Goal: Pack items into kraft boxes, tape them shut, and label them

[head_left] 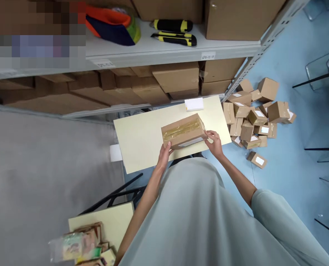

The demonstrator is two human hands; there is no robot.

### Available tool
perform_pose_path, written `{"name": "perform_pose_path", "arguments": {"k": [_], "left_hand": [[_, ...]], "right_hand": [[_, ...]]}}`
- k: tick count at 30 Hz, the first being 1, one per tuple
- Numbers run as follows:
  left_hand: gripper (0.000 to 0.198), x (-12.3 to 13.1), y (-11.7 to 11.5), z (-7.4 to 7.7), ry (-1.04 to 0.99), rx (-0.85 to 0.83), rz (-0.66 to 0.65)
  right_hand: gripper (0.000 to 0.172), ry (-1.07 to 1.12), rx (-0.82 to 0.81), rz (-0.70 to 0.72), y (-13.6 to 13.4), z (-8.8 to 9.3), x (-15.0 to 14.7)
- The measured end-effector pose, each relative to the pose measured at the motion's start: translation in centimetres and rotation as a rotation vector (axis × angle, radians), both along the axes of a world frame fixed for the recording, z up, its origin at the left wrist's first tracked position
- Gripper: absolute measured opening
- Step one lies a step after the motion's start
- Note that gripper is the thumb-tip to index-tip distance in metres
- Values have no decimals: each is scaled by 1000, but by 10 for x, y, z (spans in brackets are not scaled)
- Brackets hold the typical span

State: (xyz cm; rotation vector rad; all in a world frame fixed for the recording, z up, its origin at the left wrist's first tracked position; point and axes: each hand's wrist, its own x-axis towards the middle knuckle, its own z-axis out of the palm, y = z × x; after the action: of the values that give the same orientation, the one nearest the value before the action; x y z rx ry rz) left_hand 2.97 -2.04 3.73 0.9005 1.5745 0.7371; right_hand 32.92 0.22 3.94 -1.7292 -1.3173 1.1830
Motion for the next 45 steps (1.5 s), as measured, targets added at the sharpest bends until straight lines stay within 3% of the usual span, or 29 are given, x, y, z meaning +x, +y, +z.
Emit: {"name": "perform_pose_path", "arguments": {"k": [3, 8, 10, 14, 20, 25, 29, 34, 37, 41, 45], "left_hand": [[76, -8, 3, 4, -81, -13, -5], [70, -6, 1, -5, 1, 28, -173], [72, 5, -7, -10, 29, 53, -233], [72, 40, -27, -16, -62, 92, -360], [59, 115, -50, -14, -265, 58, -591], [50, 161, -60, -10, -273, 75, -690], [47, 184, -57, -10, -181, 111, -680], [47, 238, -32, -19, -114, 136, -733], [50, 299, -11, -30, -96, 157, -784], [52, 404, 21, -46, 0, 210, -864], [35, 504, 51, -55, 140, 236, -989]], "right_hand": [[50, 11, 5, -90, -25, 6, -3], [82, 142, -93, -208, -75, 22, -5], [84, 167, -122, -283, -97, 27, 0], [76, 136, -128, -489, -146, 39, 20], [70, 148, -144, -775, -232, 65, 57], [73, 171, -256, -812, -278, 68, 84], [82, 210, -344, -707, -278, 52, 107], [84, 291, -257, -784, -252, 28, 157], [85, 319, -220, -866, -236, 13, 211], [90, 304, -243, -967, -217, -5, 303], [88, 286, -274, -1036, -198, -17, 389]]}}
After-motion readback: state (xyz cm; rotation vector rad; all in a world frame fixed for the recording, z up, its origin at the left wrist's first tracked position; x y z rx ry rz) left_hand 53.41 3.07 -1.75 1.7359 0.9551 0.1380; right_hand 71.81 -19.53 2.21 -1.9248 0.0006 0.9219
